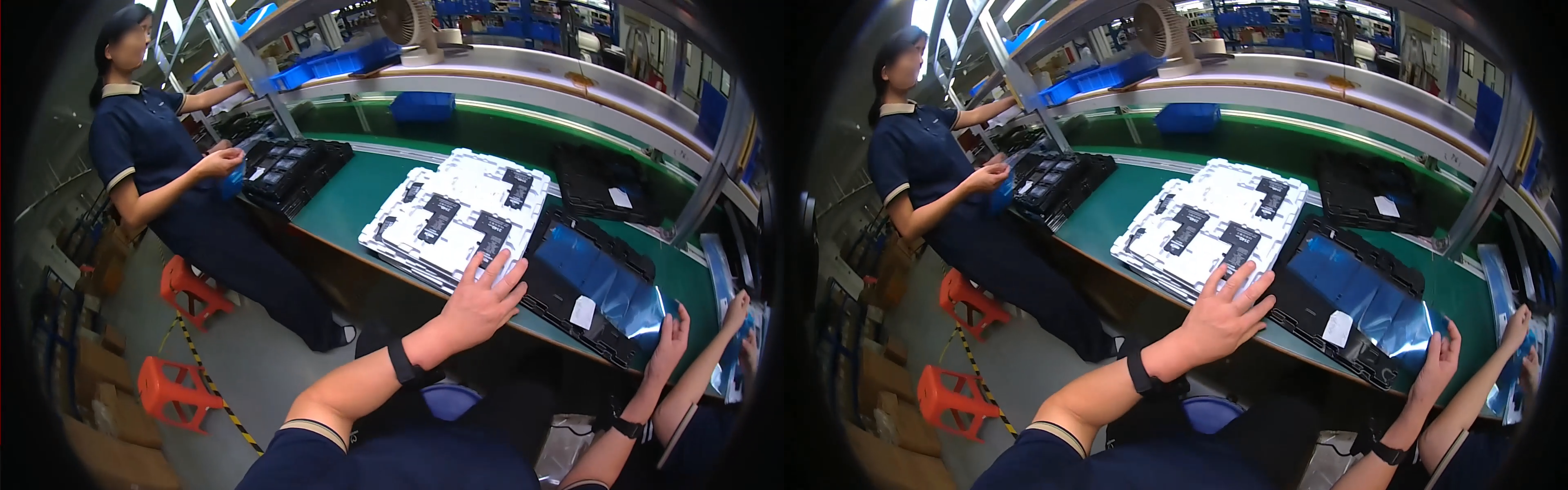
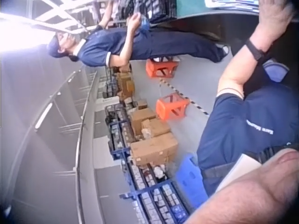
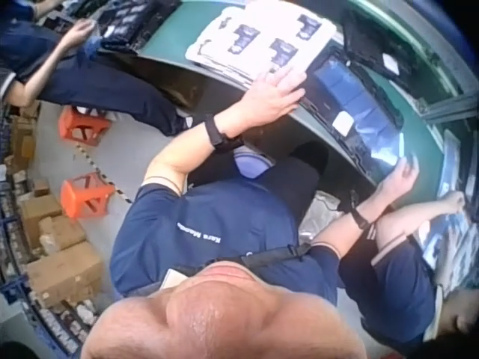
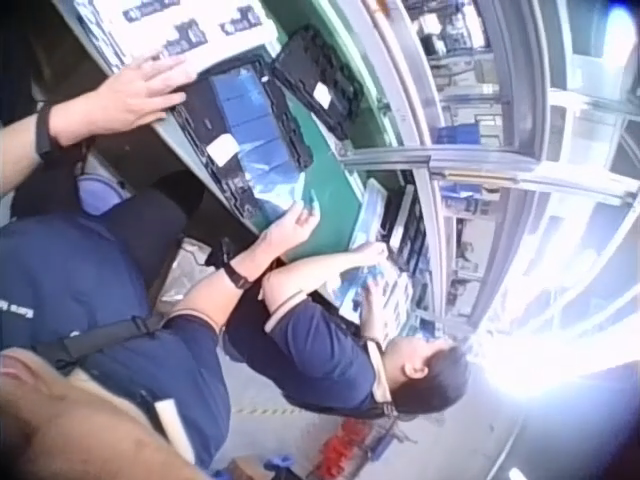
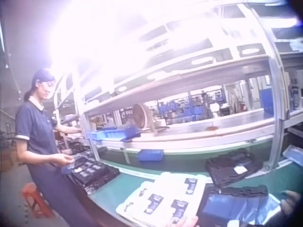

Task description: Apply blue protective film to black electronic component trays and stack them.

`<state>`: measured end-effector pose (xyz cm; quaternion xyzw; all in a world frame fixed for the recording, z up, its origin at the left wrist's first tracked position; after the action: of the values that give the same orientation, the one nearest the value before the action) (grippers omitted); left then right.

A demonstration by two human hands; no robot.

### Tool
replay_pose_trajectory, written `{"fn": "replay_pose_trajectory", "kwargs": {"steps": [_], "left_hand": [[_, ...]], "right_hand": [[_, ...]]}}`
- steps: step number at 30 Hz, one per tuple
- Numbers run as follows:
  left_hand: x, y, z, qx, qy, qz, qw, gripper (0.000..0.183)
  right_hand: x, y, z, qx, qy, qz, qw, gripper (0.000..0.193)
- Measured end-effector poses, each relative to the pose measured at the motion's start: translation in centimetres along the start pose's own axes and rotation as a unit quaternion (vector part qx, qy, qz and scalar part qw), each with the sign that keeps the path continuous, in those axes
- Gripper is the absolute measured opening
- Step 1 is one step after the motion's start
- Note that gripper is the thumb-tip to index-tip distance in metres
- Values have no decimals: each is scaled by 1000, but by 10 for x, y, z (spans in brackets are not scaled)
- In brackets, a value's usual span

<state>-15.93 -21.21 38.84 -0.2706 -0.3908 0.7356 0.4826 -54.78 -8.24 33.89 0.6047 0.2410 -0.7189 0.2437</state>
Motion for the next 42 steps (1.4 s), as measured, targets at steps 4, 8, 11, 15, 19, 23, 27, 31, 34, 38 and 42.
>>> {"fn": "replay_pose_trajectory", "kwargs": {"steps": [4, 8, 11, 15, 19, 23, 27, 31, 34, 38, 42], "left_hand": [[-10, 8, -8, 20, -4, 78, 997, 31], [-13, 8, -2, 22, 0, 90, 996, 27], [-17, 18, 4, 12, -7, 113, 993, 26], [-23, 33, 2, 14, -32, 130, 991, 29], [-26, 44, 7, 13, -41, 149, 988, 35], [-37, 48, -4, 23, -63, 171, 983, 38], [-35, 60, -1, 10, -70, 162, 984, 30], [-35, 62, -7, 19, -64, 168, 984, 27], [-37, 69, -8, 19, -73, 159, 984, 27], [-38, 63, -7, 15, -85, 175, 981, 28], [-38, 63, -5, 3, -94, 187, 978, 30]], "right_hand": [[1, 9, 1, 2, -18, -1, 1000, 31], [-1, 7, 4, 13, -21, -37, 999, 29], [9, -3, 16, 1, -19, -35, 999, 28], [20, -3, 23, 3, 0, -12, 1000, 29], [24, -14, 28, 17, 7, -13, 1000, 29], [44, -17, 35, 14, 1, -62, 998, 30], [74, -45, 41, 17, 10, -85, 996, 32], [87, -59, 40, 14, 13, -19, 1000, 34], [89, -63, 42, 1, 16, -18, 1000, 32], [89, -61, 46, 14, 13, -48, 999, 31], [80, -43, 43, 31, 16, 24, 999, 32]]}}
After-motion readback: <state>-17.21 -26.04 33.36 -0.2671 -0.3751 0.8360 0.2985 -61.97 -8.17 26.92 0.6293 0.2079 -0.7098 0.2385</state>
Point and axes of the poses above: each hand's wrist, its own z-axis towards the middle knuckle, its own y-axis out of the palm, x = y × z, the point moved 6 cm from there along z, towards the middle knuckle, and after that the axes turned 10 degrees about y, right-handed, at the moved point
